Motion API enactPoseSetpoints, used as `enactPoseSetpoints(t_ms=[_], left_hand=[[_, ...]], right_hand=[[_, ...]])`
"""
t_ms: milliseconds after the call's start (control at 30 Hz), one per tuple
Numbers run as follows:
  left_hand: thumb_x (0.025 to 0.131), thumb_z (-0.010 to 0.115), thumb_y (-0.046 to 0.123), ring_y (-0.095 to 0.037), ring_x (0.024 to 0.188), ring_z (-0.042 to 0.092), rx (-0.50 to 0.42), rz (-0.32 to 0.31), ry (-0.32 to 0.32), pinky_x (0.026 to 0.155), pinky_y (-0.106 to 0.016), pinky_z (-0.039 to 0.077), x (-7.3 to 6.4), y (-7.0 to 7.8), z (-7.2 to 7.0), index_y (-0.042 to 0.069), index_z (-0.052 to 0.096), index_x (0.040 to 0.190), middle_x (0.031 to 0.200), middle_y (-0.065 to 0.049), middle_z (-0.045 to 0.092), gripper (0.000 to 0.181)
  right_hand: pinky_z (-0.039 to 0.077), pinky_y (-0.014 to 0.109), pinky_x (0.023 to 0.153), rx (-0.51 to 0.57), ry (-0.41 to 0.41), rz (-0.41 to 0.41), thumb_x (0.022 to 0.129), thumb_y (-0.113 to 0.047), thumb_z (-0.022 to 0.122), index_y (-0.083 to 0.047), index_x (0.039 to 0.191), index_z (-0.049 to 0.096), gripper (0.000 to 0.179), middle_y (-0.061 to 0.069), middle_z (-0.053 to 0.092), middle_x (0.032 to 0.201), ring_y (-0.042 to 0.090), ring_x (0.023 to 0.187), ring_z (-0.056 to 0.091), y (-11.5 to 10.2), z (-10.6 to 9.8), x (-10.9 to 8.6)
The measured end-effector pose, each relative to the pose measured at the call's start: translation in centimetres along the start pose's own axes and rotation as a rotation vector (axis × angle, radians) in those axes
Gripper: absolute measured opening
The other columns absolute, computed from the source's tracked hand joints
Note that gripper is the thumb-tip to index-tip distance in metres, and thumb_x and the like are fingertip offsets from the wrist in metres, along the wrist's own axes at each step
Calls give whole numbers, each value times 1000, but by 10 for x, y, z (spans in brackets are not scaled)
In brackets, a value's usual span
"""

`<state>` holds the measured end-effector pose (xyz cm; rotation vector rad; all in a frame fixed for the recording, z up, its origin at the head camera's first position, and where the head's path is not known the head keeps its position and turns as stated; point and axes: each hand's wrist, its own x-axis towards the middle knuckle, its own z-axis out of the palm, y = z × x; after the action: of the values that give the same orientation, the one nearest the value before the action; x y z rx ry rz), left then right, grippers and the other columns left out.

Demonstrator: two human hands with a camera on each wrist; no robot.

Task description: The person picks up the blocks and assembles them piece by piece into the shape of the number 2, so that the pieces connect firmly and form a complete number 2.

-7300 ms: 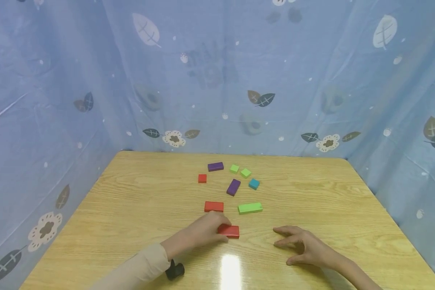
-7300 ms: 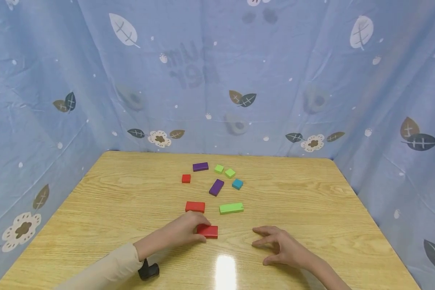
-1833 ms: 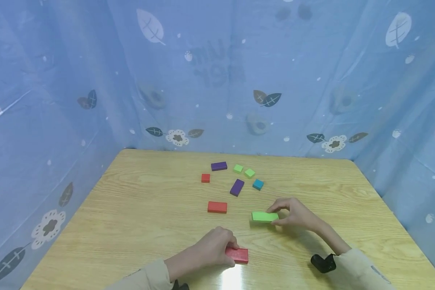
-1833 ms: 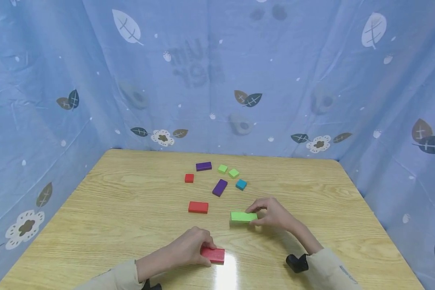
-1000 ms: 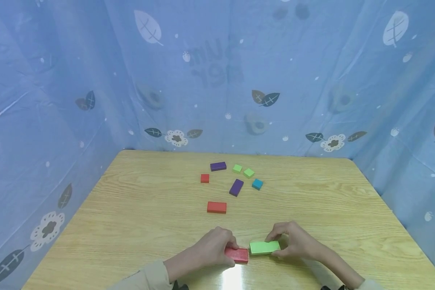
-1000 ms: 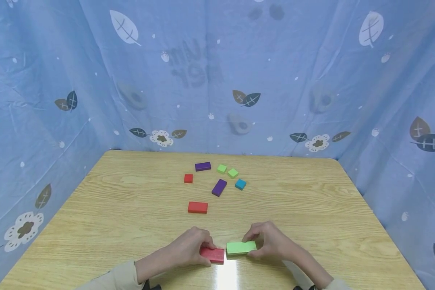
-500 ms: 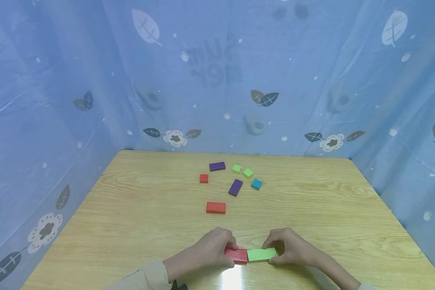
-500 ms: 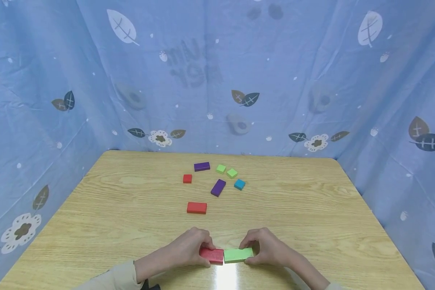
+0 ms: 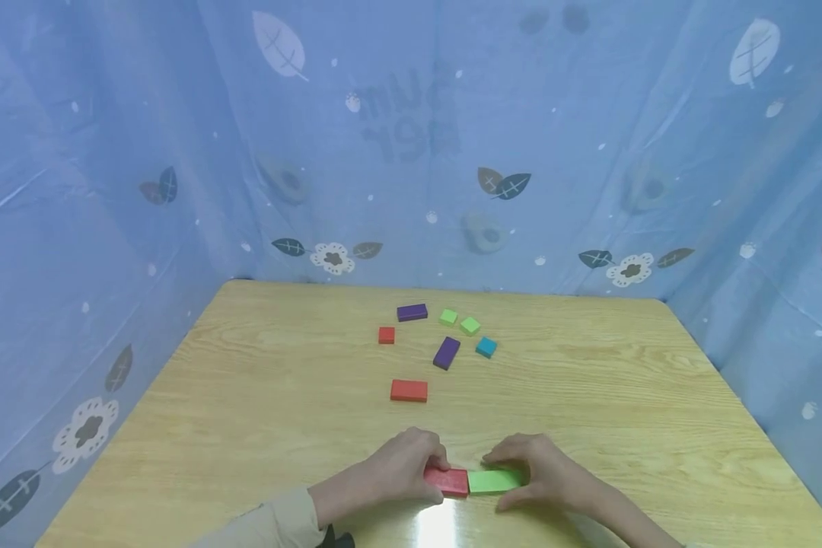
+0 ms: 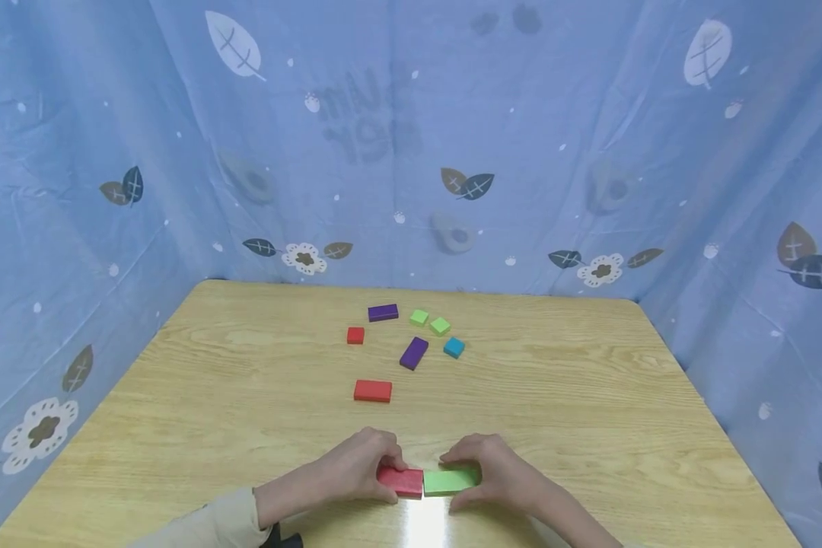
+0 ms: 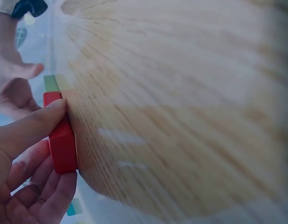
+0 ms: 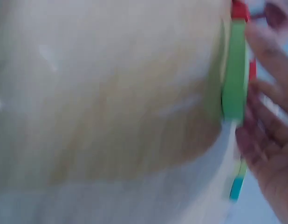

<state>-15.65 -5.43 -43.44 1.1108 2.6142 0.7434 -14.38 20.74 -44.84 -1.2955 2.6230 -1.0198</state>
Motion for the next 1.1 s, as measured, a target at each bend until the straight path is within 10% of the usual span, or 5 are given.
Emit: enactPoseSetpoints(t_ms=[433,1100], left_hand=[[64,87,19,4,68,48,2,-2,-18,62,-11,39,2,0,2,13,74,88,79,13,63,27],[62,86,16,4,62,42,30,5,4,54,-10,34,2,2,0,14,75,84,71,17,59,25]], right_hand=[[48,15,66,-6,62,-119,72,-24,82,-7,95,71,31,-2,70,88,0,78,58,-7,19,14],[48,13,65,-23,107,-87,73,-24,82,-8,92,73,26,-4,71,86,0,79,60,-10,28,23]])
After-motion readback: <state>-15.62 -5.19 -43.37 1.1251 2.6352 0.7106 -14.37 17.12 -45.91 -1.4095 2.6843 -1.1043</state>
